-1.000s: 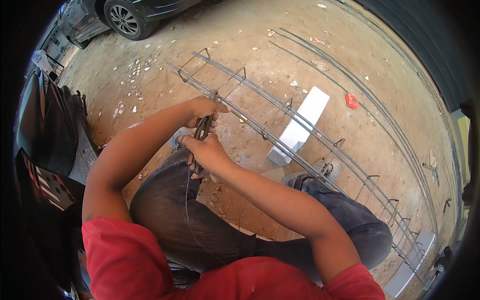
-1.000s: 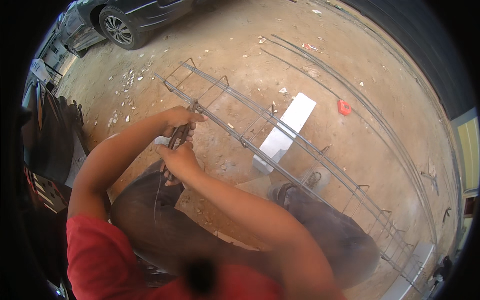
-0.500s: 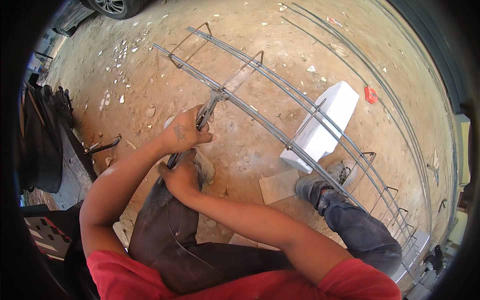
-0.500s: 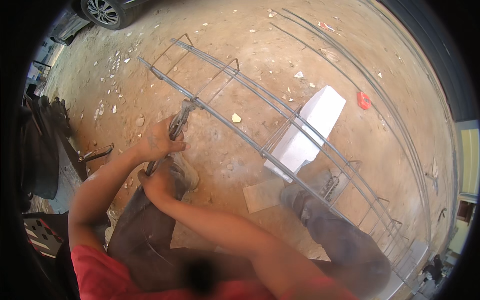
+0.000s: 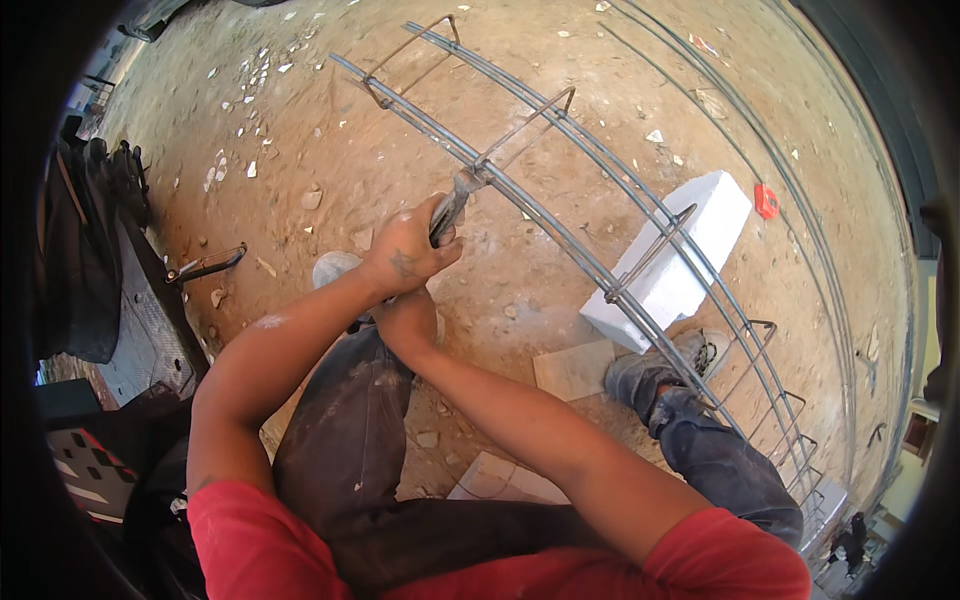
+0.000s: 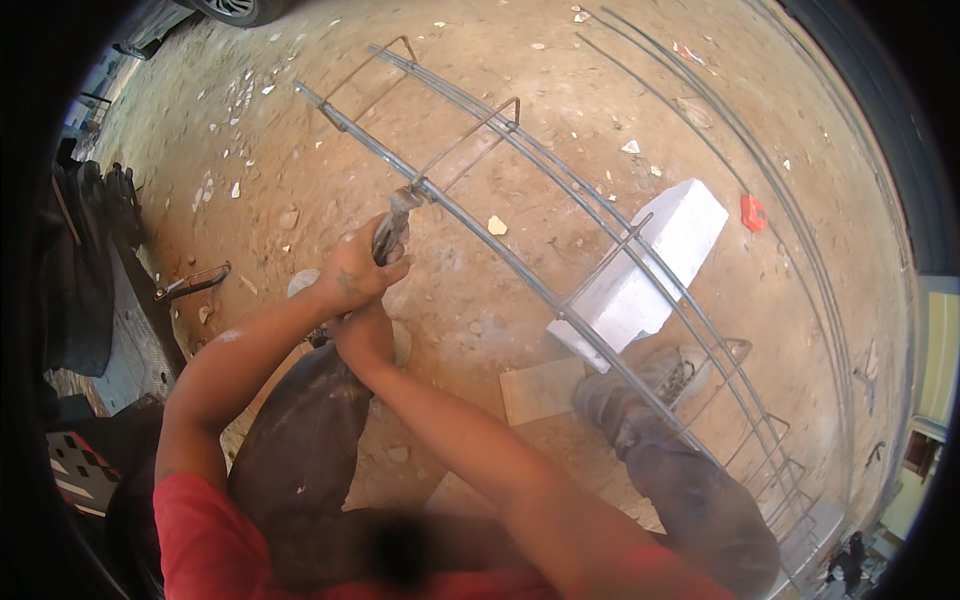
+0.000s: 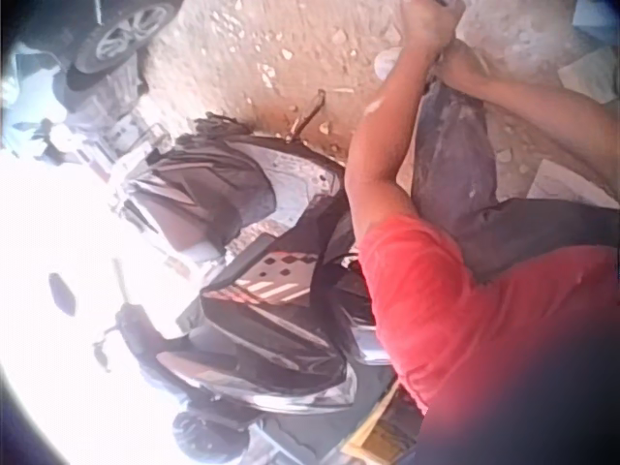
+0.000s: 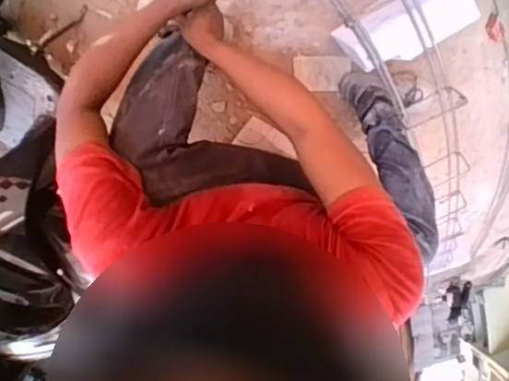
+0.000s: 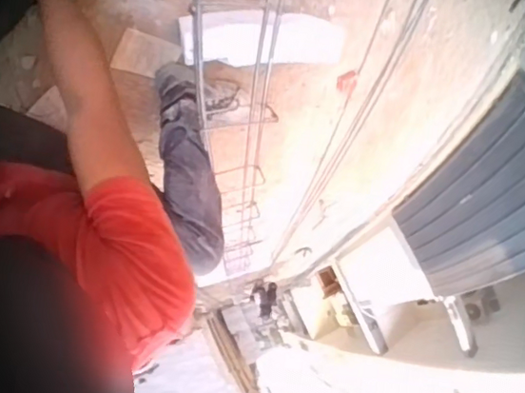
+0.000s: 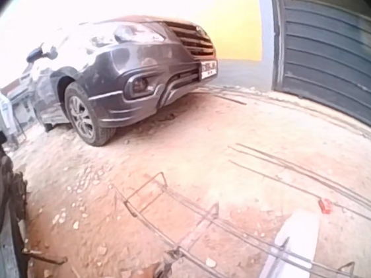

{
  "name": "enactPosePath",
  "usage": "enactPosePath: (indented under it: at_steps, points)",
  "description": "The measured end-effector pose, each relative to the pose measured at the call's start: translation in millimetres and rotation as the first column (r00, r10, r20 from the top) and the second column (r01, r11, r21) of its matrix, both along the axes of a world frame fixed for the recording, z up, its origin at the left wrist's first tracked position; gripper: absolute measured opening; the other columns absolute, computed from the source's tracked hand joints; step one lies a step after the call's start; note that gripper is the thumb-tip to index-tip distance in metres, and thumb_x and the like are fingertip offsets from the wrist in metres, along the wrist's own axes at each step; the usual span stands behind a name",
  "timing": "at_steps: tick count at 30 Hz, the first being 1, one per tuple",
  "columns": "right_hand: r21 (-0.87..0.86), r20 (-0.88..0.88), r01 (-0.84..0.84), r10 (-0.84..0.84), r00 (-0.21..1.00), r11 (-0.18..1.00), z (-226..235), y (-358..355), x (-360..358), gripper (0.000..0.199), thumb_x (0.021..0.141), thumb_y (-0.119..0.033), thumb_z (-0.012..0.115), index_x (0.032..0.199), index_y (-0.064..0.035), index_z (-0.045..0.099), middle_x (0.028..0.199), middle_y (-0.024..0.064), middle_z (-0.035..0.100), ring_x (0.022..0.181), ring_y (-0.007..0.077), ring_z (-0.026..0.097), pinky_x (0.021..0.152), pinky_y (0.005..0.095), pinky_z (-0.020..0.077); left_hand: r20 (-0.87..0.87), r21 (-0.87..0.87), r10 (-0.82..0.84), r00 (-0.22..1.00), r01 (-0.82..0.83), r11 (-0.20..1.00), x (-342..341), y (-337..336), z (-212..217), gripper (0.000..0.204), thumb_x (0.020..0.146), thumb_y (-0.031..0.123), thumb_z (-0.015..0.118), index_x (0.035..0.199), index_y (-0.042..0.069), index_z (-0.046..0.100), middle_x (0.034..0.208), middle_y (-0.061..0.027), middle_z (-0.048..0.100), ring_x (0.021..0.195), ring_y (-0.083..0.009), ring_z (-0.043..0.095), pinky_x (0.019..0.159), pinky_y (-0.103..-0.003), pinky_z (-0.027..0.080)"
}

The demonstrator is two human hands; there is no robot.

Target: The person assembles a rebar cage by tying intersecting steel bars with wire using pliers. They repeatedly wrap wire around bar intersections and twist it tight, moving along the cage to secure multiple joints.

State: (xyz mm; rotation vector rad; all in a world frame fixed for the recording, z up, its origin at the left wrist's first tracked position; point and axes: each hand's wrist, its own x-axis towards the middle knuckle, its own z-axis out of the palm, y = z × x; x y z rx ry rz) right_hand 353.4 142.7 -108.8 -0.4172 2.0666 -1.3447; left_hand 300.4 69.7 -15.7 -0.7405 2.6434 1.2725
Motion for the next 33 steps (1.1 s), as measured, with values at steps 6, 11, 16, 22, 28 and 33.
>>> enactPosePath:
  at_steps: [6,11,16,22,28,33]
  points:
    - [-0.021,-0.074,-0.092,0.09,0.993,0.996,12,15,-7,0.05,0.075,-0.026,0.075,0.111,0.0036,0.056,0.097,0.0227,0.067,0.089,0.04,0.065,0.076,0.0474,0.0509,-0.033,-0.026,-0.005,0.999,0.004,1.0,4,0,-2,0.047,0.08,0.025,0.072,0.116,0.002,0.053,0.079,-0.0129,0.063,0.076,-0.029,0.063,0.073,-0.037,0.05]
    - [0.099,0.066,0.005,-0.011,0.998,0.995,47,36,-3,0.064,0.075,-0.027,0.076,0.12,0.0021,0.042,0.094,0.0214,0.066,0.086,0.0398,0.065,0.075,0.0464,0.0512,-0.086,0.294,-0.023,0.996,0.047,0.955,9,2,7,0.059,0.083,0.031,0.074,0.126,-0.002,0.049,0.083,-0.0109,0.063,0.078,-0.0223,0.063,0.072,-0.035,0.051]
    - [-0.054,0.126,0.046,-0.039,0.991,0.997,62,62,-15,0.063,0.077,-0.03,0.078,0.116,0.0032,0.042,0.079,0.0085,0.057,0.068,0.0223,0.059,0.064,0.0362,0.0485,-0.002,0.111,-0.071,0.997,0.07,0.991,9,4,20,0.05,0.088,0.038,0.067,0.116,-0.002,0.052,0.089,-0.0217,0.066,0.087,-0.0387,0.065,0.078,-0.044,0.049]
    - [-0.156,0.16,0.015,0.01,0.987,0.988,77,79,-11,0.07,0.078,-0.037,0.08,0.121,0.0044,0.043,0.074,-0.0004,0.045,0.064,0.0081,0.046,0.055,0.0254,0.0411,0.05,-0.074,-0.163,0.985,0.167,0.983,8,0,38,0.047,0.089,0.037,0.068,0.115,0.001,0.054,0.08,-0.0111,0.064,0.062,-0.0195,0.064,0.06,-0.033,0.05]
    - [-0.154,0.169,0.006,0.02,0.985,0.988,99,93,-21,0.082,0.077,-0.045,0.081,0.126,0.0084,0.043,0.076,-0.0003,0.046,0.065,0.0084,0.047,0.056,0.024,0.0414,0.23,0.246,-0.082,0.97,0.024,0.969,-4,-6,65,0.041,0.088,0.039,0.068,0.102,0.001,0.059,0.068,-0.0056,0.054,0.059,-0.0145,0.054,0.058,-0.033,0.046]
    - [-0.191,0.328,-0.007,0.071,0.942,0.981,113,101,-33,0.091,0.074,-0.052,0.08,0.128,0.0123,0.043,0.077,0.0024,0.048,0.072,0.0118,0.051,0.065,0.0253,0.0448,0.248,0.26,-0.025,0.968,-0.042,0.965,-11,-5,78,0.041,0.086,0.038,0.069,0.098,0.0,0.06,0.067,-0.0044,0.051,0.058,-0.0133,0.05,0.054,-0.031,0.042]
